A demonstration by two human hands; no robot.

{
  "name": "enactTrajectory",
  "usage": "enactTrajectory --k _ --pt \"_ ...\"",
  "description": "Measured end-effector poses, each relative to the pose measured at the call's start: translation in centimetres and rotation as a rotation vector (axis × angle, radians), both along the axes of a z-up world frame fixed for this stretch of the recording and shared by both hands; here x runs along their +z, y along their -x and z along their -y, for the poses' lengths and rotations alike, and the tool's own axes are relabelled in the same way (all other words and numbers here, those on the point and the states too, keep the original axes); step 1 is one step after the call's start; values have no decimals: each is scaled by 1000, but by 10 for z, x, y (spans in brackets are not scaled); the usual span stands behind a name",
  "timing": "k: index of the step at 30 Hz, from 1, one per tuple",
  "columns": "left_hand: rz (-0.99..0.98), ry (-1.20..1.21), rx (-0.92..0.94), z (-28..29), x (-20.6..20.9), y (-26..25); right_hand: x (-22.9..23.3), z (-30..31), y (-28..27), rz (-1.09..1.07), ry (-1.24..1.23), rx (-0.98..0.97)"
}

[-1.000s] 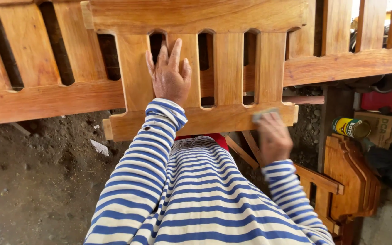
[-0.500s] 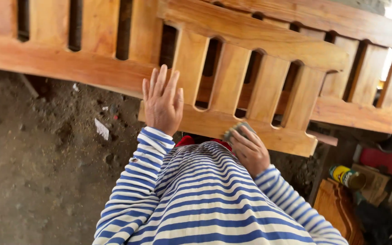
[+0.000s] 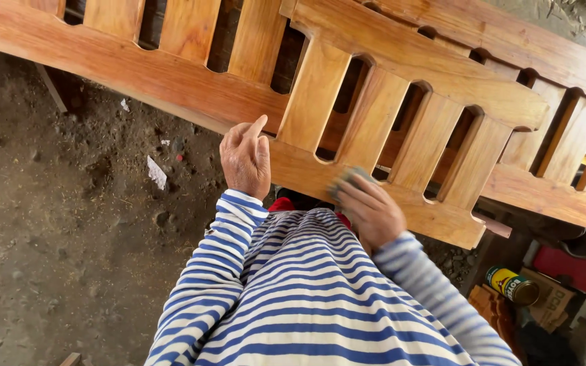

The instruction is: The person sands the surface of a wooden chair backrest using a sanding block. They systematically smooth the flat surfaces and the edges of the cutouts, moving the block back and forth across the wood grain.

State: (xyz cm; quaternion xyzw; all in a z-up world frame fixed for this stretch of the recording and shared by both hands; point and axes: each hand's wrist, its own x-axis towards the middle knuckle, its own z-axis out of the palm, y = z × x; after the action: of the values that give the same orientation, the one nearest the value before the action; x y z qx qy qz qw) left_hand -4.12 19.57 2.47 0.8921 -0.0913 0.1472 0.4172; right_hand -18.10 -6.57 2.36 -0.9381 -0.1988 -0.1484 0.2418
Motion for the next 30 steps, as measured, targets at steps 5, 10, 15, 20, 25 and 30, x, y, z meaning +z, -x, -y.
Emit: enactTrajectory --k 5,10,15,20,25,30 --pt "-12 126 17 2 1 -4 6 54 71 -104 -21 -207" --pt "-149 287 -11 -6 15 -5 5 12 26 -78 -49 -179" --pt "-311 506 -34 -15 26 -8 7 -67 -59 46 -120 65" --pt "-316 340 131 -24 26 -9 8 -118 -95 57 -178 135" --pt "-323 175 254 -35 -21 -2 7 -55 -53 -12 -82 186" --pt "-674 339 228 -36 -52 7 7 23 12 -128 6 8"
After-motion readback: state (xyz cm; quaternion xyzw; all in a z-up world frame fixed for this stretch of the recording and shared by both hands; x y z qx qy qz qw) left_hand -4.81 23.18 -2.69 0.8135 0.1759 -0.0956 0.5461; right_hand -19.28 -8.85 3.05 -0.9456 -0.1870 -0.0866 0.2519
